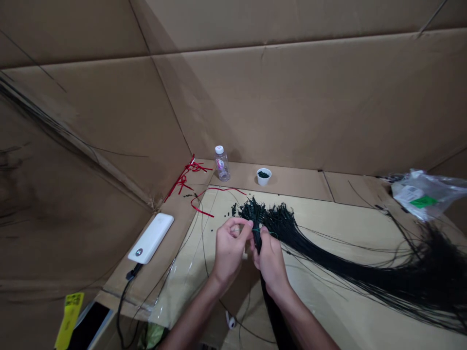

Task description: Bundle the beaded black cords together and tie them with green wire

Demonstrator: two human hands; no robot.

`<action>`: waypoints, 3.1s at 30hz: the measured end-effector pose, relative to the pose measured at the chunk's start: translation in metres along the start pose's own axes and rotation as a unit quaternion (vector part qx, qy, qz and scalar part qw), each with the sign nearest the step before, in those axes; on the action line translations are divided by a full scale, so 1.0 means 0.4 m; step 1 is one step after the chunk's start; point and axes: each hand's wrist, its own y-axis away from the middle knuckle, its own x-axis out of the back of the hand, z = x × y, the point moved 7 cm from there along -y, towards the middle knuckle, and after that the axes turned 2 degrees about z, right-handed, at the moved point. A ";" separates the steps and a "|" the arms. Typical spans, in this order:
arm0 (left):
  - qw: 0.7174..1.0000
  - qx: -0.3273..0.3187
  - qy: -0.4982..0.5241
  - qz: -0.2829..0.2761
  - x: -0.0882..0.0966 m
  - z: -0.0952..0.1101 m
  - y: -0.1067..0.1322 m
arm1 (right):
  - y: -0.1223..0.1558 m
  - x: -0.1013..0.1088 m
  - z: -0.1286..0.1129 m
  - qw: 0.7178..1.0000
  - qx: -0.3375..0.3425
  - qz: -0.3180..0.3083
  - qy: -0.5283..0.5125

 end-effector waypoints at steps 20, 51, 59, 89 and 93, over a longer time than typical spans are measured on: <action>0.996 -0.017 -0.082 -0.014 0.044 -0.120 -0.054 | -0.055 -0.006 0.045 0.999 -0.037 -0.024 -0.021; 0.971 0.111 0.203 0.058 0.012 -0.153 -0.070 | -0.124 0.056 -0.035 0.990 0.106 0.041 -0.079; 0.967 0.108 0.224 0.050 0.006 -0.174 -0.089 | -0.179 0.021 -0.044 0.965 0.067 -0.013 -0.252; 0.991 -0.042 -0.130 -0.017 0.098 -0.091 -0.126 | -0.123 -0.011 -0.148 0.807 0.398 -0.185 0.394; 0.958 -0.083 -0.272 -0.028 0.114 -0.067 -0.122 | -0.127 -0.011 -0.135 0.778 0.414 -0.176 0.439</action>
